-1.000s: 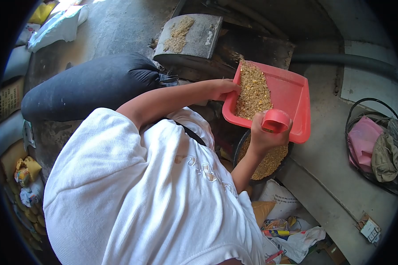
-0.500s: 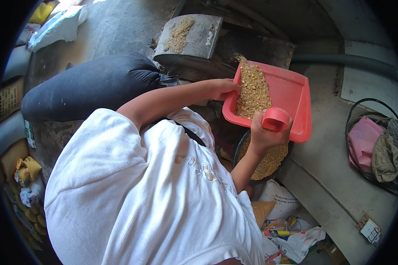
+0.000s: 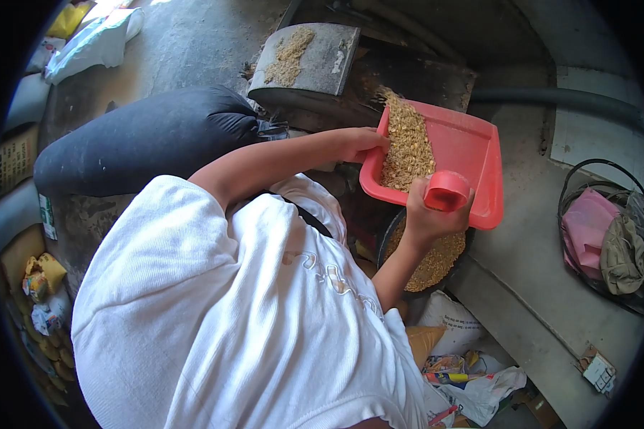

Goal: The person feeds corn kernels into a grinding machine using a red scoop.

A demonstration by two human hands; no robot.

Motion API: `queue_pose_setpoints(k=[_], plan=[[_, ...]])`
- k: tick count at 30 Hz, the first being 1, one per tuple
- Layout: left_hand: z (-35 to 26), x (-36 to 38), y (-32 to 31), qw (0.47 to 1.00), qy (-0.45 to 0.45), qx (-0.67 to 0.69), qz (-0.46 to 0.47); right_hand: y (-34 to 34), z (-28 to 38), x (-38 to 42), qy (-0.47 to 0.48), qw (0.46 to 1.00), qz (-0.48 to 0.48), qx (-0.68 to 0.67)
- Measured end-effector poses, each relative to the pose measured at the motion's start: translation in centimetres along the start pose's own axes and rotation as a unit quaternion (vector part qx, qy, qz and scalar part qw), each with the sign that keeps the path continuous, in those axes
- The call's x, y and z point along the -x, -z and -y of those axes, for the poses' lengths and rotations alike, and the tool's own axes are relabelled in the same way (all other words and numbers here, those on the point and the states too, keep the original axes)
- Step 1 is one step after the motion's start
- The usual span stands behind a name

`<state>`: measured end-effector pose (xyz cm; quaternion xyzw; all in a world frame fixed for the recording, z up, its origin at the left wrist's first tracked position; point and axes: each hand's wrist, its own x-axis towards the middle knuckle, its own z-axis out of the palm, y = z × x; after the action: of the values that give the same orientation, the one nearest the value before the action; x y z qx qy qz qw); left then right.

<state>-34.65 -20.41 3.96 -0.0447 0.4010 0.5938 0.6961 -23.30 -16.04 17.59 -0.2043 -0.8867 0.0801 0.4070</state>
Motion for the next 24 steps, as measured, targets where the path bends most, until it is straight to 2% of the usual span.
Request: queue_pose_setpoints(k=[3, 13, 24], plan=[[0.35, -0.55, 0.35, 1.000, -0.006, 0.017, 0.017, -0.25, -0.33, 0.46, -0.030, 0.999, 0.001, -0.021], [0.39, -0.76, 0.43, 1.000, -0.006, 0.017, 0.016, -0.04, 0.10, -0.20, 0.002, 1.000, 0.001, 0.003], [0.27, -0.55, 0.21, 1.000, -0.008, 0.017, 0.012, -0.27, -0.39, 0.20, -0.036, 0.999, 0.010, -0.020]])
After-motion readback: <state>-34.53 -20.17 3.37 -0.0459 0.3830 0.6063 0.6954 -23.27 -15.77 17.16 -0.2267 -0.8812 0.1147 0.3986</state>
